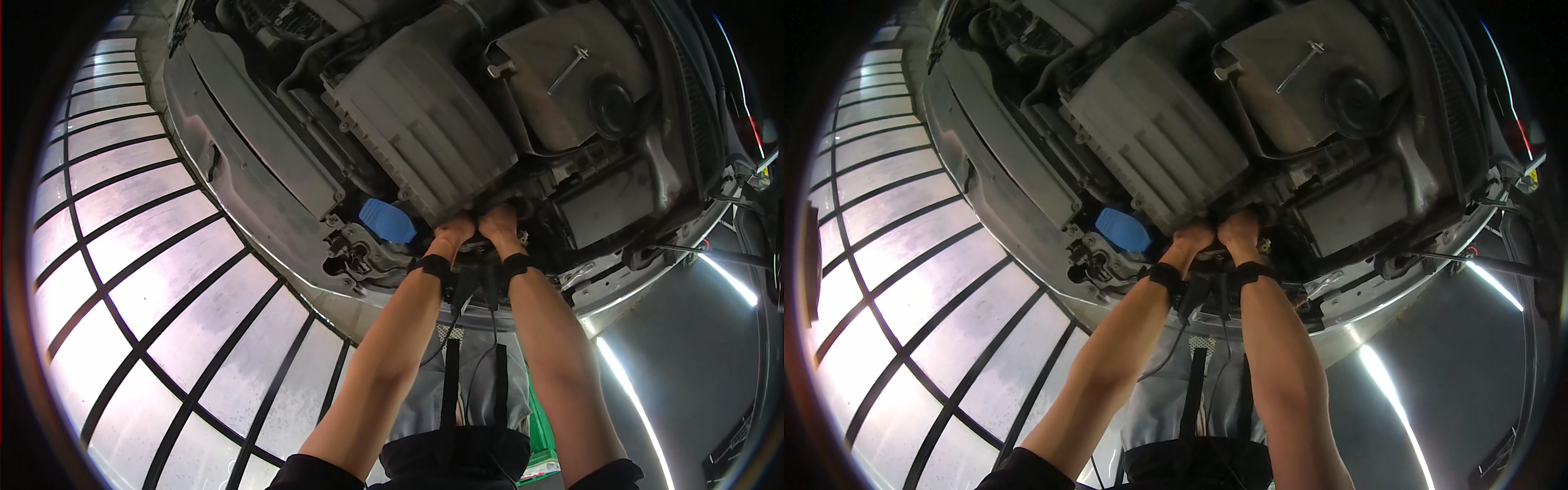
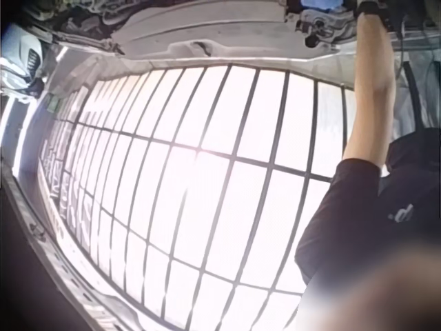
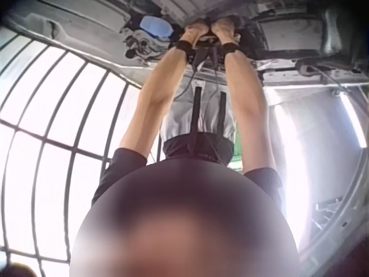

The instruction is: Replacing or repairing a component of a vehicle headlight inside the engine bay using a wrench socket set.

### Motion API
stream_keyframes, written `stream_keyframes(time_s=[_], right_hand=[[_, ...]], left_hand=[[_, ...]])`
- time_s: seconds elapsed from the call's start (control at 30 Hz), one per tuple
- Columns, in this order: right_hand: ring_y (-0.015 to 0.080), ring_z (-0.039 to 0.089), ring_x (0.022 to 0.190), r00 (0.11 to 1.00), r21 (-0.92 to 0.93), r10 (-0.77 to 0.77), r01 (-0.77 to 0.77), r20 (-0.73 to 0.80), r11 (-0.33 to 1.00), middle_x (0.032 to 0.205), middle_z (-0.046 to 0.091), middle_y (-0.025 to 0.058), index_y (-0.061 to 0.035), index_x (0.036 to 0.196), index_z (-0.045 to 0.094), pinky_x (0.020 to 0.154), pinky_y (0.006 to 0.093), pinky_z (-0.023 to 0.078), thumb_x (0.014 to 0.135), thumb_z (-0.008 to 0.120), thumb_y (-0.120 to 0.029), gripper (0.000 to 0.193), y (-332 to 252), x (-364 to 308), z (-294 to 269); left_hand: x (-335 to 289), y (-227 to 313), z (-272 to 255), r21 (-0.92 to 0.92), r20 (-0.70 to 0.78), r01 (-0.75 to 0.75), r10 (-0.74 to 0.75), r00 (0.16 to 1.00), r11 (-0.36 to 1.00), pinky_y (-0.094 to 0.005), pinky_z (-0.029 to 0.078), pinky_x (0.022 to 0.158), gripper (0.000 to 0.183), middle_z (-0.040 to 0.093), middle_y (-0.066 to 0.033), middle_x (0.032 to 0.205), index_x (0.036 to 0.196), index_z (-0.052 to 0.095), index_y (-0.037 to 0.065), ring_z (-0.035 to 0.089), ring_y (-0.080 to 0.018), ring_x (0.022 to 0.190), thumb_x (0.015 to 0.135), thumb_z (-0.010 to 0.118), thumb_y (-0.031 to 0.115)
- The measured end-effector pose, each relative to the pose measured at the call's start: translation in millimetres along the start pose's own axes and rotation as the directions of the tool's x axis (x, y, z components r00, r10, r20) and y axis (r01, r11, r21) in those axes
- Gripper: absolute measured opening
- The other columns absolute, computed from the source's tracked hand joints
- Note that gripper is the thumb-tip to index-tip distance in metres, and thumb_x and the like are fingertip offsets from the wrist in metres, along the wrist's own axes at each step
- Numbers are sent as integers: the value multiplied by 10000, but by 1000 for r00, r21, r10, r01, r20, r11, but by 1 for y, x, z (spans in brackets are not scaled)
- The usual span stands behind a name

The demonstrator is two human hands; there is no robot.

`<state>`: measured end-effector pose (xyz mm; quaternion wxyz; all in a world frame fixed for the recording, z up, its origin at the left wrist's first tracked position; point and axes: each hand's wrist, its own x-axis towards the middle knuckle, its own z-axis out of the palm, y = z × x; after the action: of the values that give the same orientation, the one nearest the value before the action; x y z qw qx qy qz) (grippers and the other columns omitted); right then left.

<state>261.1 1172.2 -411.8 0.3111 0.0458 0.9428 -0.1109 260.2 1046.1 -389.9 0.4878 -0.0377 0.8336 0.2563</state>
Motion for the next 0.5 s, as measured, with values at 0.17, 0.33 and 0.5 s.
stream_keyframes(time_s=[0.17, 0.33, 0.5], right_hand=[[365, 506, 1310, 981, 67, -72, 61, 180, 996, 1450, 508, 201, -42, 1390, 522, 1084, 421, 429, 867, 527, -179, 540, -20, -8, -30], [349, 502, 1325, 979, 14, -103, 102, 174, 995, 1435, 519, 211, -22, 1360, 551, 1108, 410, 409, 879, 561, -200, 514, 0, -1, -22], [335, 504, 1333, 988, 105, -71, 56, 138, 993, 1421, 524, 238, 16, 1316, 586, 1128, 394, 392, 889, 608, -213, 485, -28, -4, -17]], left_hand=[[-5, -10, -6, 6, -40, -23, 23, 999, 1000, -442, 320, 1168, 514, 454, -219, 1501, 1447, 493, 53, 407, -356, 1415, 1005, 375, 289], [2, -3, 9, -38, -193, -71, 62, 979, 997, -455, 342, 1145, 484, 528, -186, 1452, 1372, 583, 69, 466, -352, 1375, 967, 450, 299], [14, -36, 10, 2, -151, -40, 40, 988, 999, -456, 321, 1162, 495, 505, -195, 1471, 1382, 575, 75, 434, -360, 1398, 964, 455, 311]])
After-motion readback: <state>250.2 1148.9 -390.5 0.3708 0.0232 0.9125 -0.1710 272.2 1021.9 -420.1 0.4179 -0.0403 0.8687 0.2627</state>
